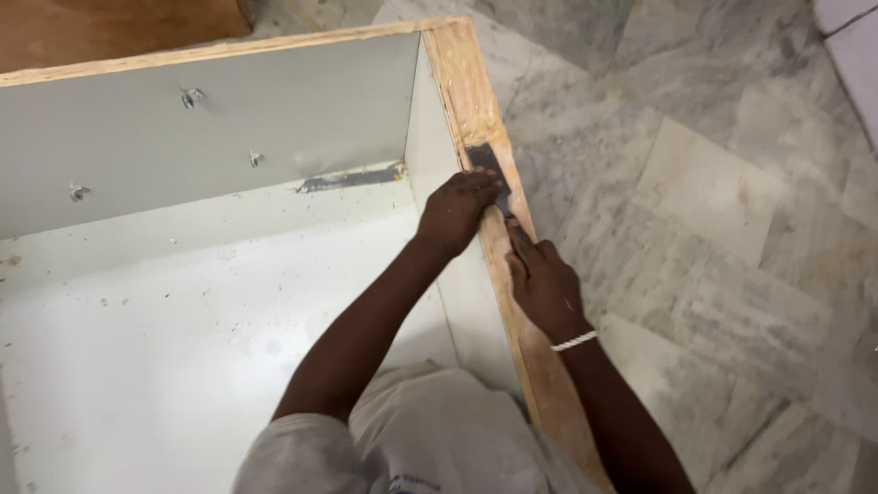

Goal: The person uses a chisel to scrape and shave down the edge of a wooden frame.

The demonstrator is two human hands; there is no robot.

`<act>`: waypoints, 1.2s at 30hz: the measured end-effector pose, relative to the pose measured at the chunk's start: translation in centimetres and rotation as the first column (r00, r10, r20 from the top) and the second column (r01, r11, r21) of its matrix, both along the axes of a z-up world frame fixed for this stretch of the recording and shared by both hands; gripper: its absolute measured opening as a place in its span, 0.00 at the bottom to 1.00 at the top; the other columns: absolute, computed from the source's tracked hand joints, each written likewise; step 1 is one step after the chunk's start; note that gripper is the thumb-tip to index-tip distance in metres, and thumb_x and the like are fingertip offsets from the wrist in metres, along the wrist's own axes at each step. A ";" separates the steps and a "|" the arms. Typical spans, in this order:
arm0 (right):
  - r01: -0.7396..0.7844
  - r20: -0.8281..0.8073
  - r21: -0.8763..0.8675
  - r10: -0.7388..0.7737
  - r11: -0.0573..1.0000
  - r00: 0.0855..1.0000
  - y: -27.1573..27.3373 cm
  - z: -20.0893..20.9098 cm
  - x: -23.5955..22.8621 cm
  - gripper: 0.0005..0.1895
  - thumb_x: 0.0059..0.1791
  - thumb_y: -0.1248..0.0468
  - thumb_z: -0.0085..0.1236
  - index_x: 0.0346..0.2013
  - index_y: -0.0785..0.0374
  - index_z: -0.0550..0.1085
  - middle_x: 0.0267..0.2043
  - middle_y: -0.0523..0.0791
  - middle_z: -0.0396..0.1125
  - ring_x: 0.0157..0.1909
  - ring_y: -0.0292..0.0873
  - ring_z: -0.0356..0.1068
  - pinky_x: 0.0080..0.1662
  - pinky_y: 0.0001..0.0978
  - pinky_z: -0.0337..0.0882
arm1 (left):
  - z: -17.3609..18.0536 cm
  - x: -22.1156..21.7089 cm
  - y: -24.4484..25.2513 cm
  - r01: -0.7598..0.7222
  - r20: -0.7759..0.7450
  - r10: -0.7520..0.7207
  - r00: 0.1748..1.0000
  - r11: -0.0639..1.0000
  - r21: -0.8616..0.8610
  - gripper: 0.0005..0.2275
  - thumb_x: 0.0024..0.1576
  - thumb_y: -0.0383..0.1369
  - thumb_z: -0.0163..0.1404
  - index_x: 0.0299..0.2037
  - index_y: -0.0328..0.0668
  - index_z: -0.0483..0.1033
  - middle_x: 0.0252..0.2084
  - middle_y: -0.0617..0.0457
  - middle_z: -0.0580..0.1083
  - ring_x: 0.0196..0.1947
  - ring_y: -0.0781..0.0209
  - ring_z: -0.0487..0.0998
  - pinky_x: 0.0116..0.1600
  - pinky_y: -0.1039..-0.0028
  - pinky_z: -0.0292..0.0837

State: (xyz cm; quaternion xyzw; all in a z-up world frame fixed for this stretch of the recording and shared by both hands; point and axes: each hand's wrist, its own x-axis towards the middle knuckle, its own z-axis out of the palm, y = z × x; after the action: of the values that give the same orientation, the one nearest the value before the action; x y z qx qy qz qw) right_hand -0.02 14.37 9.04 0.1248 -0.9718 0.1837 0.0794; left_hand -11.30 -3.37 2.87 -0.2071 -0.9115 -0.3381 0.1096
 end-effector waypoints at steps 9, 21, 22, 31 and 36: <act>-0.005 0.035 0.105 0.001 0.994 0.999 1.6 -0.6 3.0 0.31 0.54 0.57 0.55 0.73 0.46 0.63 0.35 0.48 0.65 0.25 0.50 0.67 0.30 0.44 0.72 | -2.3 4.1 1.1 0.035 -0.127 -0.037 0.991 0.999 -0.018 0.16 0.60 0.28 0.49 0.58 0.46 0.78 0.63 0.50 0.74 0.64 0.50 0.73 0.67 0.64 0.69; 0.005 0.020 0.105 -0.007 0.994 1.000 0.4 0.0 2.5 0.30 0.54 0.57 0.54 0.72 0.45 0.63 0.37 0.50 0.66 0.26 0.50 0.69 0.30 0.43 0.73 | -0.1 3.0 1.2 -0.002 0.176 -0.017 0.984 0.994 0.105 0.13 0.66 0.33 0.45 0.58 0.48 0.77 0.62 0.49 0.74 0.62 0.49 0.73 0.65 0.64 0.69; 0.008 0.029 0.109 -0.012 0.994 1.000 0.3 -0.6 1.3 0.30 0.54 0.57 0.54 0.72 0.45 0.63 0.37 0.50 0.66 0.26 0.50 0.69 0.30 0.43 0.73 | -0.1 1.9 1.2 -0.075 0.397 0.006 0.918 0.984 0.160 0.12 0.72 0.36 0.42 0.59 0.47 0.76 0.62 0.48 0.73 0.62 0.50 0.73 0.66 0.65 0.69; 0.041 -0.034 0.046 -0.040 0.998 0.999 -0.6 -3.1 -0.8 0.29 0.56 0.57 0.55 0.73 0.49 0.64 0.35 0.49 0.64 0.25 0.50 0.67 0.29 0.42 0.71 | -1.1 4.3 -0.7 0.000 0.001 0.000 1.000 0.998 0.060 0.14 0.60 0.29 0.49 0.56 0.45 0.77 0.64 0.48 0.74 0.63 0.52 0.73 0.68 0.58 0.64; 0.039 -0.034 0.044 -0.038 0.998 0.999 -0.3 -3.6 -0.8 0.30 0.55 0.56 0.56 0.73 0.48 0.64 0.34 0.49 0.64 0.24 0.49 0.66 0.28 0.41 0.70 | -13.1 17.7 -11.4 -0.575 0.458 0.463 0.759 0.806 0.139 0.15 0.61 0.39 0.54 0.55 0.43 0.78 0.53 0.43 0.78 0.49 0.48 0.81 0.54 0.62 0.77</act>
State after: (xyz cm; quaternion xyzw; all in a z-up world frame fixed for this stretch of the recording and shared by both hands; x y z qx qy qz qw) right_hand -0.79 14.12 5.46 0.1108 -0.9764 0.1582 0.0962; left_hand 6.44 -14.81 -10.21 0.1473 -0.8798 -0.4505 0.0376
